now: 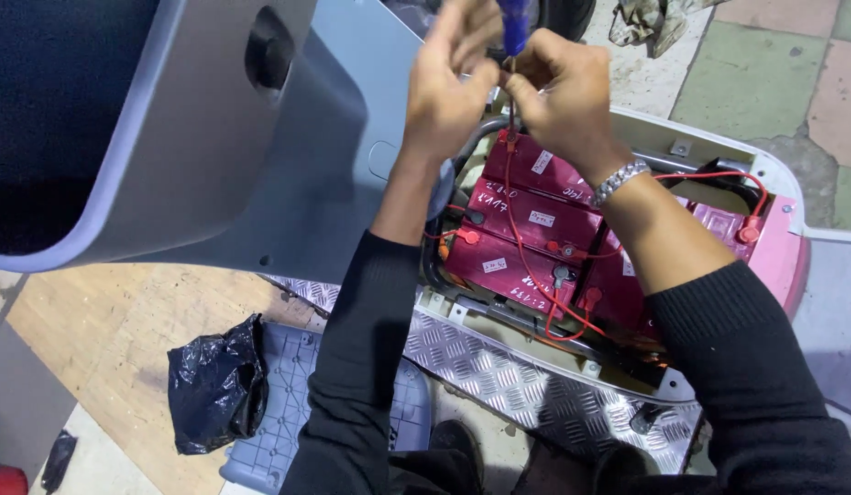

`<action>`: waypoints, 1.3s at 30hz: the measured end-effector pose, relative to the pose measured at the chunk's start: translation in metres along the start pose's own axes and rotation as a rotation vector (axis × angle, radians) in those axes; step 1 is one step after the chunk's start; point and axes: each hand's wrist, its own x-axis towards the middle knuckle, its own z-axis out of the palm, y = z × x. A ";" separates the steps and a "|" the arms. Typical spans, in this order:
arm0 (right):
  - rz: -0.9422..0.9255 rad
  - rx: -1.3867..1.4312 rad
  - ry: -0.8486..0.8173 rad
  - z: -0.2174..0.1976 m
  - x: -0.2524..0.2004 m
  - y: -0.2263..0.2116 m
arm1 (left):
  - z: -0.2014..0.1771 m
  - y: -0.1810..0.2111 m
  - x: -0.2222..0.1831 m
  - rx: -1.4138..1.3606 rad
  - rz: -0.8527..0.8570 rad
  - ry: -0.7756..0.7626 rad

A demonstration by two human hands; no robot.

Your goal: Connecting electrical wires to battery terminals on an electric scooter using a screwdriver

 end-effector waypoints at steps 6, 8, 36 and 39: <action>-0.028 0.142 0.041 0.009 -0.007 0.009 | 0.052 0.065 0.005 0.220 0.165 0.605; -0.025 0.081 -0.079 0.010 -0.014 0.019 | 0.057 0.045 0.016 0.220 0.264 0.648; 0.151 -0.278 -0.133 0.041 -0.092 0.058 | 0.046 0.109 0.035 0.304 0.505 0.769; 0.163 -0.257 -0.159 0.041 -0.093 0.057 | 0.024 0.110 0.046 -0.189 0.301 0.350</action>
